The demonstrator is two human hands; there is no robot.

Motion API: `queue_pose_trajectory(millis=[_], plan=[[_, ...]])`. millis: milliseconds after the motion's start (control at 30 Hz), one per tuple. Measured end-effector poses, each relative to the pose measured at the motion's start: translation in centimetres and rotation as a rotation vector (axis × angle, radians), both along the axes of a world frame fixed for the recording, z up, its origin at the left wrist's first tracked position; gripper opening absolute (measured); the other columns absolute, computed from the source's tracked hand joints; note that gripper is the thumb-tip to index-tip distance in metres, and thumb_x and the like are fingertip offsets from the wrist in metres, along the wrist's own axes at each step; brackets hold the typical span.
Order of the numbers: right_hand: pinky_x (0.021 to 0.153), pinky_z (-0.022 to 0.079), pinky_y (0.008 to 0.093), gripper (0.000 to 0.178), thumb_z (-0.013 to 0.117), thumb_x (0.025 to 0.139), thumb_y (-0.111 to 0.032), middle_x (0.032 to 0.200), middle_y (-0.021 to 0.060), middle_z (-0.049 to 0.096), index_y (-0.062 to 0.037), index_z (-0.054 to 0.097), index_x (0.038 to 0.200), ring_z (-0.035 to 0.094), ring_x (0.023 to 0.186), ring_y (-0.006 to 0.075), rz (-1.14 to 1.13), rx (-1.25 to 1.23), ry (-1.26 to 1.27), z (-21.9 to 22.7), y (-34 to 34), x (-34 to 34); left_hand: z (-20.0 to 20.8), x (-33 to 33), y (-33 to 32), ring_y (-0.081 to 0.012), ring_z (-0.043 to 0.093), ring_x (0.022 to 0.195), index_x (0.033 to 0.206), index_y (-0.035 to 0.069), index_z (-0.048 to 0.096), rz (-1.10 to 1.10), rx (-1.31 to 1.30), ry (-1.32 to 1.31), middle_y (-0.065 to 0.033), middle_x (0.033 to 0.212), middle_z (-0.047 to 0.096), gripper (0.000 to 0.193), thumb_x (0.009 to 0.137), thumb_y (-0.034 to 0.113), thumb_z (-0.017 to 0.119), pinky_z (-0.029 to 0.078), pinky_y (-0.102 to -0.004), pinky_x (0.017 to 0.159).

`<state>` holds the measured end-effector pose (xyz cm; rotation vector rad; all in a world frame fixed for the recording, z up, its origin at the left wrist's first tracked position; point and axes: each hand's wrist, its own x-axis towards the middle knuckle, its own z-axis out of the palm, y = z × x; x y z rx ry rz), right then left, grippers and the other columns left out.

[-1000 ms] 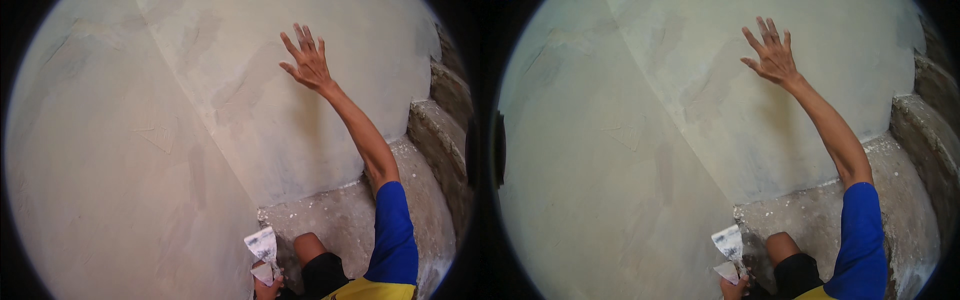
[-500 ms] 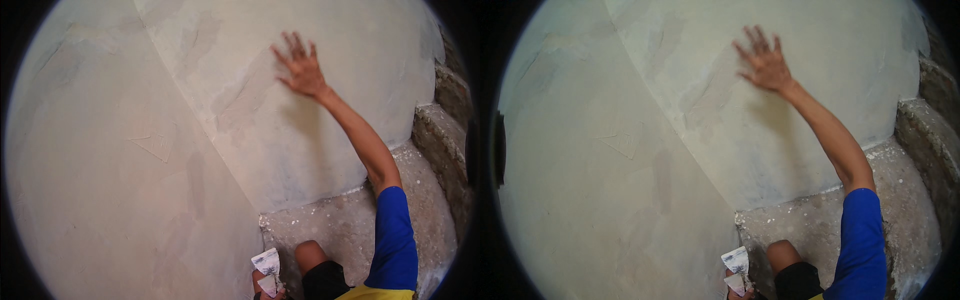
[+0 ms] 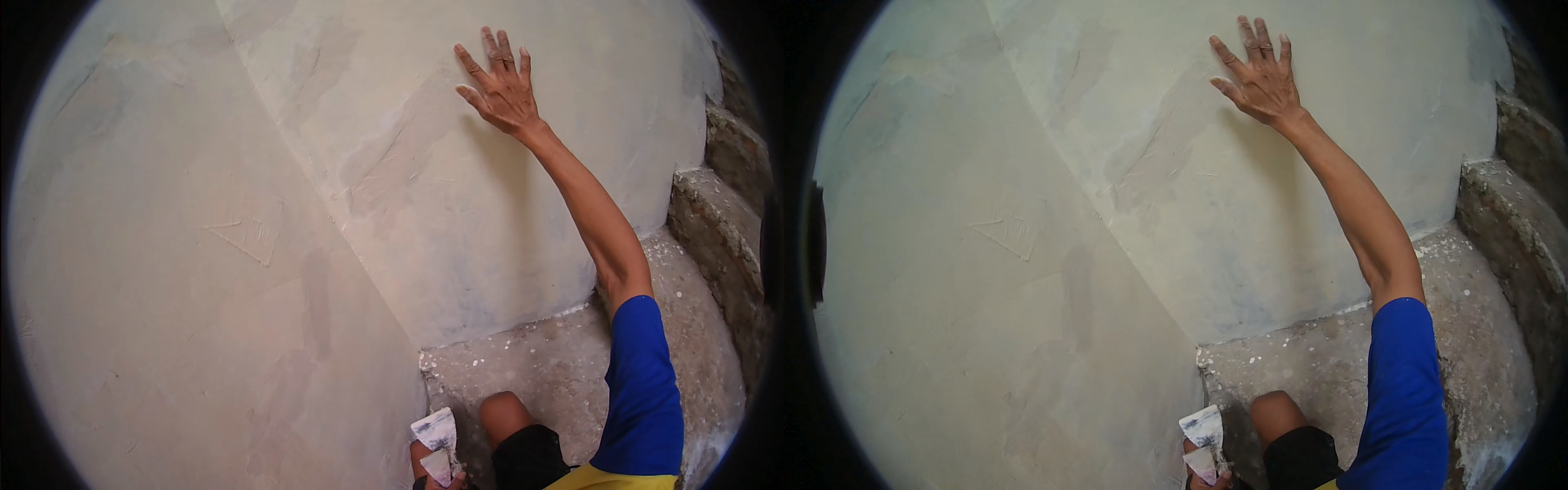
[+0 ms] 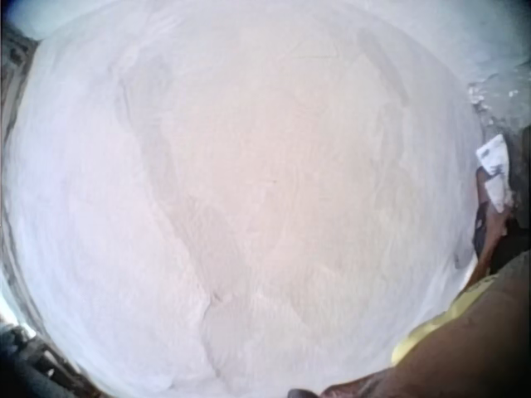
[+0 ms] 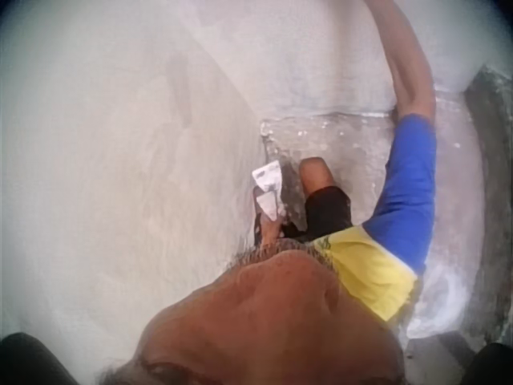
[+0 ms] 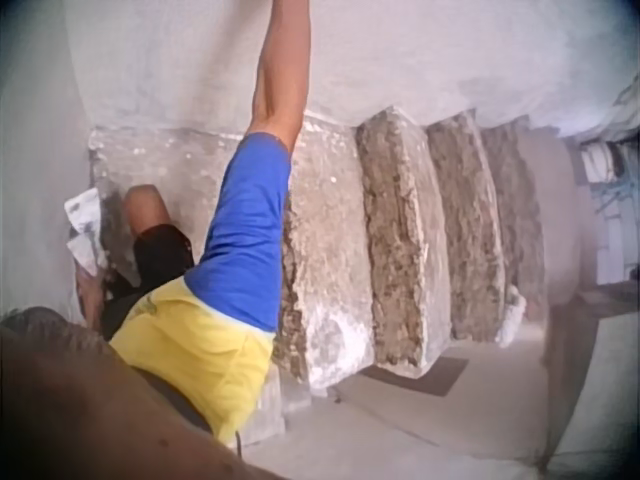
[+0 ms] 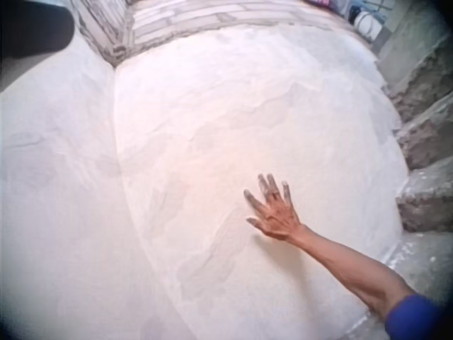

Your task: The person applies white plaster to a corner wall and staircase edge using a putty knife and their hand, smoothing it over the surface.

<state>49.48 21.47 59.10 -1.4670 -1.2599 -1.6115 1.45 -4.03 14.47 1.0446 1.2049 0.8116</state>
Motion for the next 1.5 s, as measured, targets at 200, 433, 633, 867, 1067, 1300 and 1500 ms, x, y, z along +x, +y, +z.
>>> queue_pose_trajectory(millis=[200,433,633,867,1067,1300,1500], plan=[[0.115,0.007,0.0636,0.075,0.055,0.089,-0.06,0.163,0.0098,0.01,-0.0301,0.03,0.153,0.007,0.15,0.0304,0.192,-0.384,-0.153,-8.0,0.5,-3.5,0.2,-1.0,0.4,-0.0122,0.045,0.041,0.106,0.006,0.063,-0.044,-0.237,0.195,-0.0033,0.067,0.062,0.038,0.083,0.033,0.075,0.034,-0.0266,0.035],[0.117,0.005,0.0605,0.072,0.057,0.088,-0.059,0.163,0.0096,0.014,-0.0287,0.036,0.15,0.01,0.15,0.0308,-0.046,0.0,-0.037,-2.4,0.2,0.5,-1.8,-1.3,0.2,-0.0168,0.049,0.052,0.096,0.006,0.065,-0.049,-0.059,0.115,-0.0041,0.07,0.06,0.031,0.084,0.032,0.075,0.041,-0.0324,0.046],[0.116,0.007,0.0626,0.076,0.057,0.089,-0.058,0.163,0.0092,0.011,-0.0303,0.028,0.153,0.007,0.151,0.03,0.177,-0.463,-0.228,-9.6,0.1,-2.1,-0.1,-0.9,0.2,-0.0161,0.054,0.06,0.101,0.008,0.064,-0.012,-0.091,-0.018,-0.0033,0.075,0.062,0.025,0.086,0.025,0.074,0.044,-0.0311,0.054],[0.118,0.006,0.0599,0.08,0.061,0.084,-0.06,0.163,0.0076,0.011,-0.032,0.029,0.152,0.006,0.151,0.029,-0.056,0.034,-0.079,-0.1,0.3,1.1,-0.2,-0.7,-0.3,-0.0136,0.059,0.063,0.11,0.009,0.061,0.0,-0.105,-0.184,-0.002,0.079,0.067,0.028,0.088,0.023,0.073,0.046,-0.0262,0.056],[0.118,0.003,0.0591,0.073,0.057,0.087,-0.055,0.162,0.0119,0.015,-0.0255,0.036,0.15,0.012,0.15,0.0326,0.248,-0.566,-0.338,-10.9,0.1,-1.8,2.0,-1.0,0.8,-0.0189,0.064,0.076,0.11,0.006,0.061,-0.088,-0.21,0.007,-0.0065,0.086,0.068,0.031,0.087,0.022,0.073,0.05,-0.0339,0.062],[0.11,0.017,0.0636,0.082,0.071,0.08,-0.046,0.162,0.0136,0.015,-0.0224,0.036,0.151,0.013,0.149,0.0339,-0.042,0.06,-0.053,-3.7,1.1,-0.6,2.1,-0.8,1.1,-0.0204,0.066,0.075,0.109,0.002,0.06,-0.11,-0.209,0.01,-0.0081,0.085,0.068,0.031,0.084,0.016,0.073,0.051,-0.0344,0.062],[0.115,0.008,0.062,0.082,0.071,0.081,-0.046,0.162,0.0134,0.014,-0.0218,0.035,0.151,0.009,0.15,0.0333,0.153,-0.26,-0.026,-12.9,4.4,-7.7,-0.5,-1.0,0.3,-0.0176,0.063,0.059,0.106,0.001,0.06,0.032,-0.052,-0.197,-0.007,0.076,0.067,0.028,0.083,0.012,0.072,0.048,-0.0292,0.051]])
